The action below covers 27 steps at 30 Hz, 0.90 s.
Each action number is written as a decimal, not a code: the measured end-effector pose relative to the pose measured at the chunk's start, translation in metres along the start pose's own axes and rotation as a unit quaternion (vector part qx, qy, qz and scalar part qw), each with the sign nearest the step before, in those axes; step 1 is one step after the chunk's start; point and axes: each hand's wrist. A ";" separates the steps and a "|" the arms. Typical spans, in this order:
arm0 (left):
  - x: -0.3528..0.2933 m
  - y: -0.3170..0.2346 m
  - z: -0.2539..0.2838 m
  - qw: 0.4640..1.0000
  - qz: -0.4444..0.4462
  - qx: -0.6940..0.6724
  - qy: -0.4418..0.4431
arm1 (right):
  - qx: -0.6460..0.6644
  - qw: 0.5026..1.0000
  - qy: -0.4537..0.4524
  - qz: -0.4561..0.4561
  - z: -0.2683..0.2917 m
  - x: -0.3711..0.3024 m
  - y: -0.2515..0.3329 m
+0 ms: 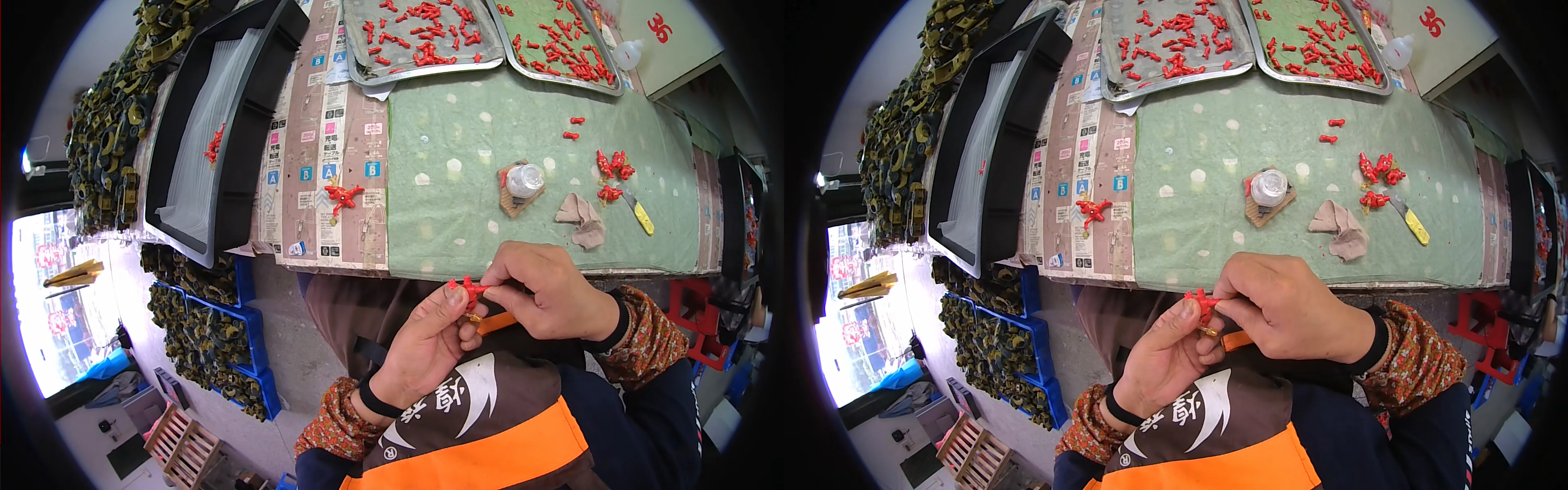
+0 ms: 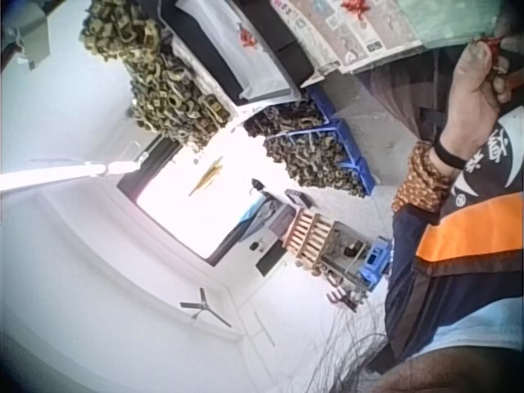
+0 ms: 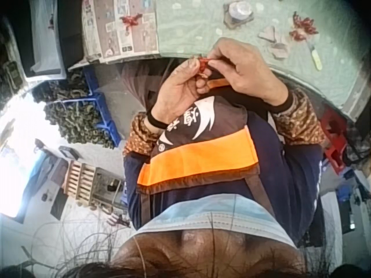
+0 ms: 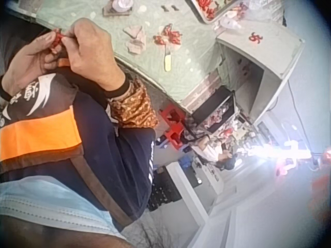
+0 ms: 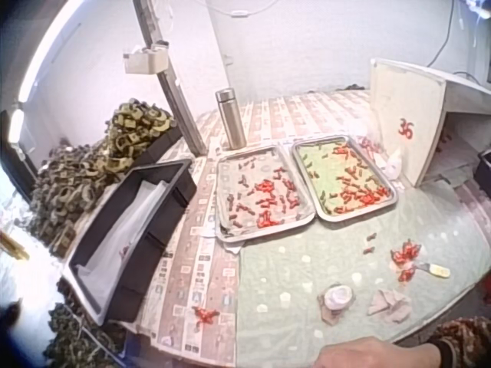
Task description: Assembling small red plastic components using glue in a factory setting.
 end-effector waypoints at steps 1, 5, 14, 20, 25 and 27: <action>0.000 0.000 0.000 1.000 0.001 -0.001 -0.002 | 0.001 1.000 0.000 0.002 0.000 0.000 0.000; -0.001 0.001 0.000 1.000 0.005 -0.005 -0.008 | 0.005 1.000 0.005 0.001 0.001 0.000 -0.001; 0.000 0.001 -0.001 1.000 0.005 -0.005 -0.009 | 0.004 1.000 0.006 0.000 0.001 0.000 0.000; 0.000 0.001 -0.001 1.000 0.007 -0.009 -0.010 | 0.006 1.000 0.003 0.000 0.000 0.001 0.000; 0.000 0.001 0.000 1.000 0.005 -0.011 -0.001 | 0.001 1.000 0.005 -0.001 0.000 0.001 0.000; 0.000 0.001 -0.001 1.000 0.005 -0.010 0.002 | 0.001 1.000 0.005 -0.002 0.000 0.001 0.000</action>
Point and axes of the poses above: each hand's wrist, its own x-axis towards the middle knuckle, its own z-axis out of the back of the hand, y = z × x, and after that the axes turned 14 degrees about -y, right-handed
